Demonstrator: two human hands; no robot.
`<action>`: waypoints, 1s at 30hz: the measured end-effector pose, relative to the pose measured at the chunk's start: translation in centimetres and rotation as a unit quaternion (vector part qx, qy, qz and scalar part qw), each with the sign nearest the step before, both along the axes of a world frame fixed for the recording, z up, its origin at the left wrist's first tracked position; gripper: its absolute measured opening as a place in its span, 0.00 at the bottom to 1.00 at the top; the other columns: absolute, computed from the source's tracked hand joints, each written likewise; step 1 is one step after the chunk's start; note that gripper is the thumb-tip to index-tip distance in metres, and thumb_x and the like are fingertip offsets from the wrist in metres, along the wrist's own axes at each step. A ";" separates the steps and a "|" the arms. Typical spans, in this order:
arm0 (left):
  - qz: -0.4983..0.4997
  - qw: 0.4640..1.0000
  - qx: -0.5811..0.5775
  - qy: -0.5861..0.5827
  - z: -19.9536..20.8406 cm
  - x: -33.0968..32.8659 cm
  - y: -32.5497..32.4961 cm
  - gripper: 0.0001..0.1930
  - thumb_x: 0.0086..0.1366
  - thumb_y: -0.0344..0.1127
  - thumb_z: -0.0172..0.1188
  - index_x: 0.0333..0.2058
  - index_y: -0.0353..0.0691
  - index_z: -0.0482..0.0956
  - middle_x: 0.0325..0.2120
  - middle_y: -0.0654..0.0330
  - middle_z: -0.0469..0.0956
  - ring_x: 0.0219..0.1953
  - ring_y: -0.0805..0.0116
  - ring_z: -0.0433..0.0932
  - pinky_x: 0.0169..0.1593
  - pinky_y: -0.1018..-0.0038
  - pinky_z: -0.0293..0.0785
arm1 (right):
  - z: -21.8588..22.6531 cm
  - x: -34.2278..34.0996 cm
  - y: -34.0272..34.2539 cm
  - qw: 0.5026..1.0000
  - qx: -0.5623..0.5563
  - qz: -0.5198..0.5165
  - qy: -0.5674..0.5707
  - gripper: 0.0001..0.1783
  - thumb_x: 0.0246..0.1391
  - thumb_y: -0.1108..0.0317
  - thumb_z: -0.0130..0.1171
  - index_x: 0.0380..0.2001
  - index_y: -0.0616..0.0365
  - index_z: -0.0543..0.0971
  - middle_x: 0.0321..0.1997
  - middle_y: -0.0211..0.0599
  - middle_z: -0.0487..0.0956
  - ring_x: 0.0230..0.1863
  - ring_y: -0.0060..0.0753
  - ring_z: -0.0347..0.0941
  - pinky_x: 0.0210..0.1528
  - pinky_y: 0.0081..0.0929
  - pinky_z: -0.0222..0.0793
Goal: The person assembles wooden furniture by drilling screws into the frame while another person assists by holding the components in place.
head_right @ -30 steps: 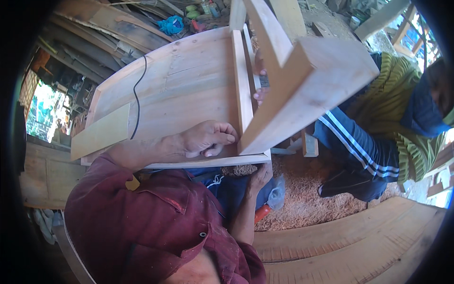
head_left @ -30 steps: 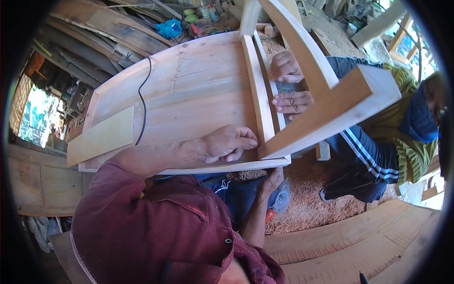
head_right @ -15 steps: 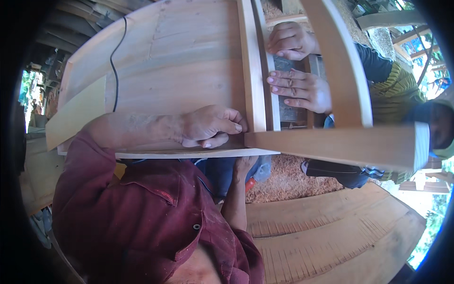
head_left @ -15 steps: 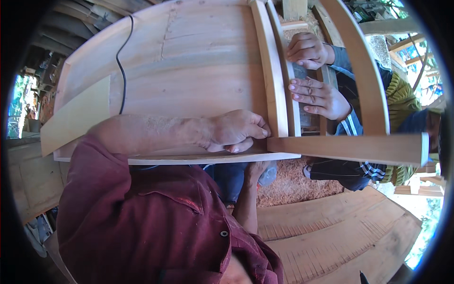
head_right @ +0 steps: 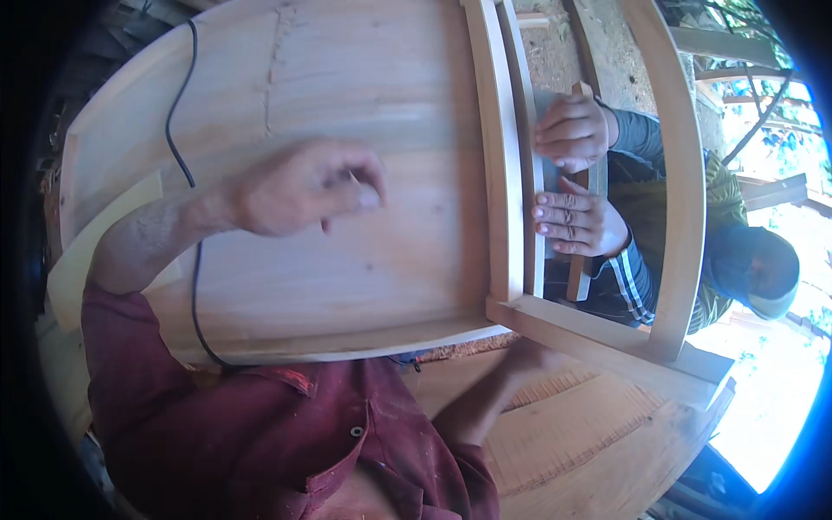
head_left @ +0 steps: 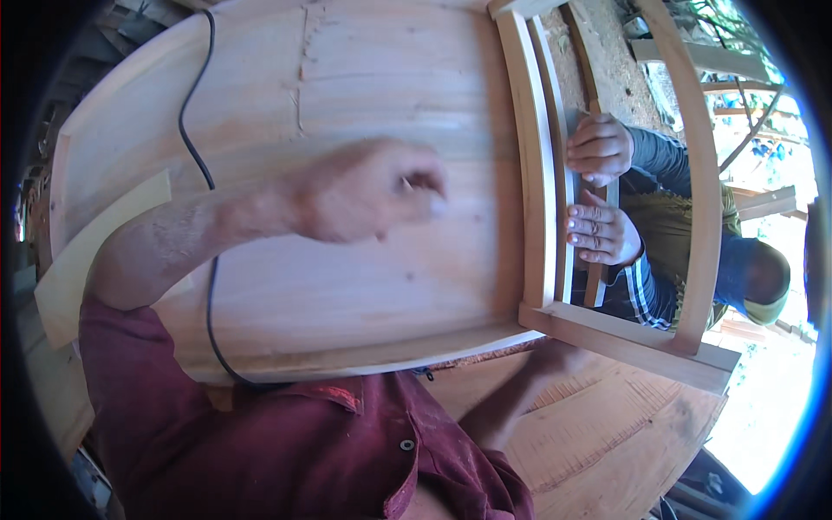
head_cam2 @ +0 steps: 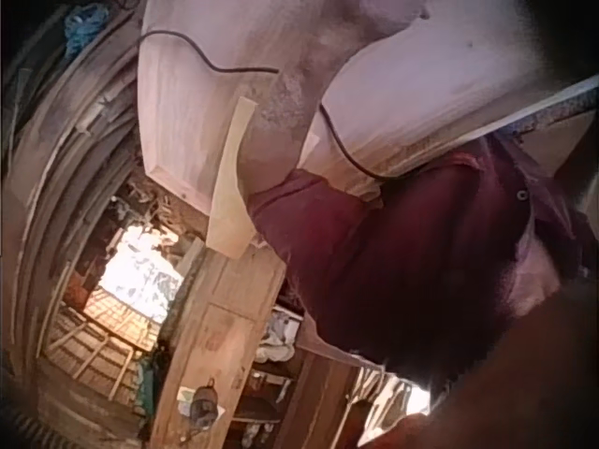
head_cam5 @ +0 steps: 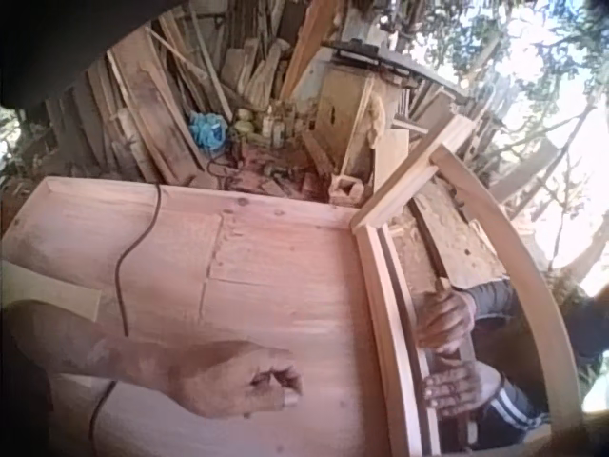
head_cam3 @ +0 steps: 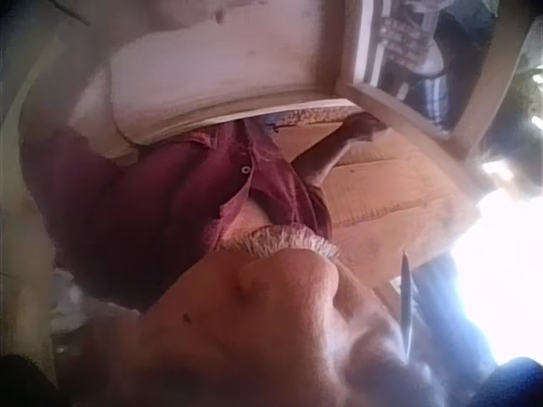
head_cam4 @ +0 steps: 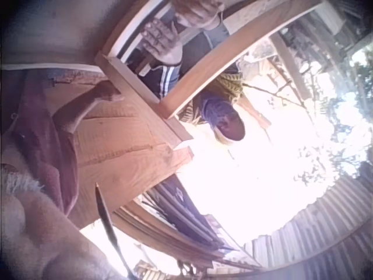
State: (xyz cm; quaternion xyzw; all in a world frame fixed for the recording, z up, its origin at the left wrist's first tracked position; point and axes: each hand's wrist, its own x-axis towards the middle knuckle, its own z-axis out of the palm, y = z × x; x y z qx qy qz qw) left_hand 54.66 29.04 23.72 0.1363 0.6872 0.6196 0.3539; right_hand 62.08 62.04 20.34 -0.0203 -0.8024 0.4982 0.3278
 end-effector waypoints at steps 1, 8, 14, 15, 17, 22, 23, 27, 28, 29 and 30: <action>0.029 0.997 -0.039 0.053 0.2 -1.0 -1.6 0.10 0.72 0.37 0.54 0.45 0.36 0.75 0.38 0.62 0.77 0.29 0.79 0.74 0.29 0.79 0.73 | 3.1 -0.4 0.4 0.999 -0.002 -0.022 0.041 0.28 0.58 0.59 0.57 0.55 0.68 0.70 0.37 0.47 0.79 0.34 0.37 0.74 0.37 0.33 0.74; 0.229 0.881 0.059 0.410 10.2 -9.6 -6.3 0.13 0.73 0.41 0.56 0.43 0.34 0.76 0.35 0.60 0.78 0.37 0.67 0.78 0.42 0.68 0.76 | 13.4 -2.9 0.7 0.974 -0.046 -0.136 0.177 0.37 0.51 0.63 0.63 0.62 0.68 0.67 0.41 0.49 0.79 0.37 0.38 0.76 0.37 0.30 0.76; 0.243 0.718 -0.094 0.646 17.5 -16.6 -6.8 0.17 0.76 0.45 0.52 0.45 0.34 0.76 0.37 0.64 0.78 0.43 0.74 0.75 0.49 0.76 0.71 | 12.1 -1.4 -2.8 0.965 0.028 -0.042 0.256 0.41 0.48 0.64 0.70 0.63 0.67 0.64 0.36 0.42 0.75 0.34 0.32 0.74 0.34 0.26 0.73; 0.259 0.713 -0.109 0.642 17.6 -18.2 -6.9 0.19 0.76 0.46 0.52 0.47 0.32 0.76 0.39 0.63 0.79 0.45 0.73 0.75 0.51 0.75 0.70 | 11.0 -0.8 -4.1 0.962 0.013 -0.003 0.273 0.45 0.47 0.64 0.73 0.64 0.64 0.61 0.39 0.44 0.75 0.34 0.32 0.74 0.35 0.26 0.73; 0.233 0.727 -0.075 0.641 17.6 -21.0 -6.7 0.22 0.76 0.48 0.52 0.52 0.32 0.75 0.43 0.61 0.79 0.48 0.71 0.75 0.54 0.74 0.70 | 10.2 1.2 -7.2 0.952 -0.007 0.042 0.303 0.51 0.45 0.65 0.77 0.67 0.59 0.58 0.45 0.47 0.75 0.33 0.34 0.75 0.35 0.28 0.73; 0.204 0.798 -0.154 0.546 13.9 -22.3 -5.7 0.31 0.74 0.57 0.51 0.64 0.39 0.69 0.58 0.50 0.73 0.62 0.66 0.70 0.65 0.70 0.63 | 9.4 5.2 -9.2 0.939 0.231 0.120 0.225 0.54 0.33 0.62 0.84 0.63 0.42 0.62 0.41 0.38 0.78 0.35 0.38 0.78 0.39 0.43 0.76; 0.197 0.796 -0.158 0.550 12.8 -22.7 -6.4 0.31 0.74 0.57 0.51 0.64 0.39 0.69 0.58 0.50 0.73 0.62 0.66 0.70 0.65 0.70 0.63 | 9.4 5.4 -9.9 0.928 0.251 0.140 0.235 0.52 0.34 0.61 0.84 0.61 0.42 0.63 0.40 0.38 0.78 0.34 0.39 0.78 0.38 0.43 0.76; 0.173 0.656 -0.284 0.677 9.2 -23.2 -11.5 0.19 0.72 0.45 0.54 0.49 0.33 0.80 0.41 0.50 0.82 0.44 0.52 0.81 0.48 0.64 0.75 | 7.2 4.6 -12.7 0.893 0.239 0.157 0.347 0.28 0.51 0.67 0.70 0.54 0.42 0.71 0.31 0.33 0.77 0.29 0.29 0.75 0.30 0.27 0.71; 0.172 0.663 -0.315 0.657 8.9 -22.8 -12.5 0.20 0.72 0.44 0.54 0.50 0.32 0.80 0.43 0.49 0.82 0.47 0.51 0.81 0.51 0.63 0.74 | 7.3 4.8 -12.4 0.894 0.246 0.181 0.328 0.25 0.55 0.63 0.66 0.55 0.41 0.71 0.31 0.31 0.77 0.28 0.28 0.74 0.31 0.26 0.70; 0.164 0.664 -0.315 0.657 8.7 -22.5 -12.5 0.20 0.72 0.44 0.54 0.50 0.32 0.80 0.43 0.49 0.82 0.47 0.51 0.81 0.51 0.63 0.74 | 7.0 4.9 -12.5 0.898 0.242 0.175 0.324 0.25 0.55 0.63 0.66 0.55 0.41 0.71 0.31 0.31 0.77 0.28 0.28 0.74 0.31 0.26 0.70; 0.161 0.661 -0.337 0.651 8.6 -22.3 -12.5 0.19 0.72 0.43 0.54 0.49 0.33 0.80 0.42 0.48 0.81 0.47 0.49 0.80 0.50 0.63 0.73 | 6.5 4.9 -12.8 0.894 0.242 0.173 0.334 0.24 0.56 0.61 0.65 0.56 0.41 0.71 0.31 0.32 0.77 0.28 0.28 0.74 0.31 0.27 0.70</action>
